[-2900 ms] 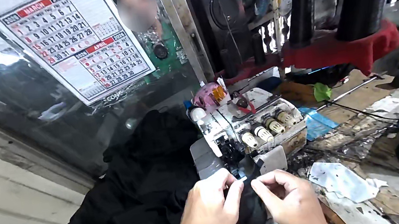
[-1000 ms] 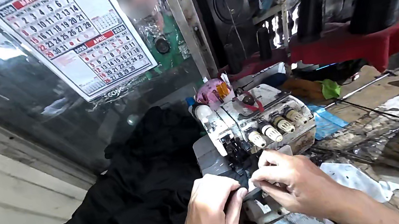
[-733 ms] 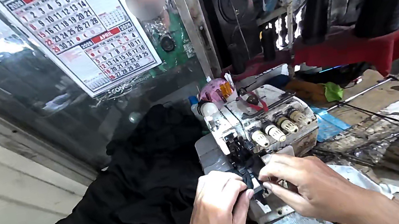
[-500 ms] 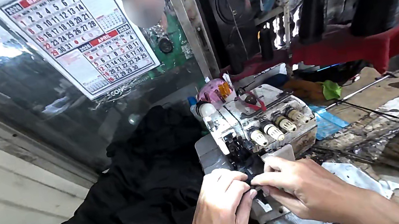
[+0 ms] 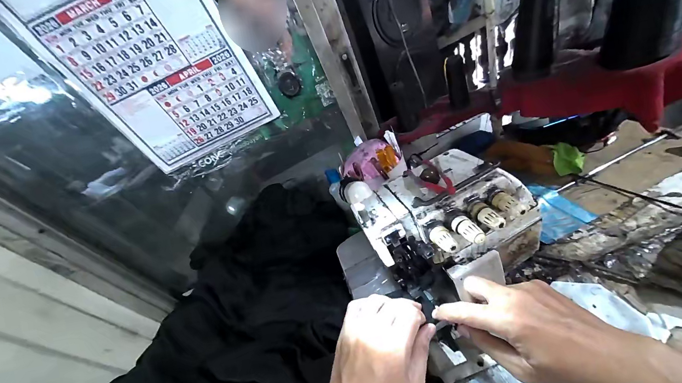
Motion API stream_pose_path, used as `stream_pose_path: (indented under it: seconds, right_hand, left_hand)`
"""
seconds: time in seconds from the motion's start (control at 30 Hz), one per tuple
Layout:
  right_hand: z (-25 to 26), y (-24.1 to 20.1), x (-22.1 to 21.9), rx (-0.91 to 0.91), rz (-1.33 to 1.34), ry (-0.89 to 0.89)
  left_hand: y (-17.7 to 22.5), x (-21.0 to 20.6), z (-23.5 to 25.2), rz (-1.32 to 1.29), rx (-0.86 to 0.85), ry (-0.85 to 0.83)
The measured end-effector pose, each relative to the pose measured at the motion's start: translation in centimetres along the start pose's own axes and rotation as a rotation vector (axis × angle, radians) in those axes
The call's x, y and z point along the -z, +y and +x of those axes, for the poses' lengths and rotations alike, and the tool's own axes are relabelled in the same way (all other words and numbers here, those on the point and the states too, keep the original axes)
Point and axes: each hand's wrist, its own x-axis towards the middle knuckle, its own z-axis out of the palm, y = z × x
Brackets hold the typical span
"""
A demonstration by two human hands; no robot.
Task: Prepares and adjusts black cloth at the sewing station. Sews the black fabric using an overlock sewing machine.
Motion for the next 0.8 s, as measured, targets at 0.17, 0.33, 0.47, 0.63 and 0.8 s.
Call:
stream_pose_path:
  seconds: [0.17,0.33,0.47,0.63,0.8]
  right_hand:
    - [0.0,-0.1,-0.7,-0.034,-0.016,0.027]
    - [0.4,-0.2,-1.0,-0.092,0.020,-0.027]
    - [0.1,-0.4,-0.4,-0.093,0.118,-0.035]
    - [2.5,-2.2,-0.1,-0.070,0.130,-0.104]
    - [3.5,-2.5,0.0,-0.062,0.094,-0.242]
  left_hand:
    - [0.6,-1.5,-1.4,-0.081,0.112,0.135]
    - [-3.1,-2.3,-0.6,-0.259,0.210,0.149]
    - [-6.6,-0.8,-0.5,-0.285,0.197,0.025]
    - [-5.8,0.9,-2.1,-0.418,0.085,0.013]
    - [-4.7,0.6,-1.0,-0.224,0.096,0.065]
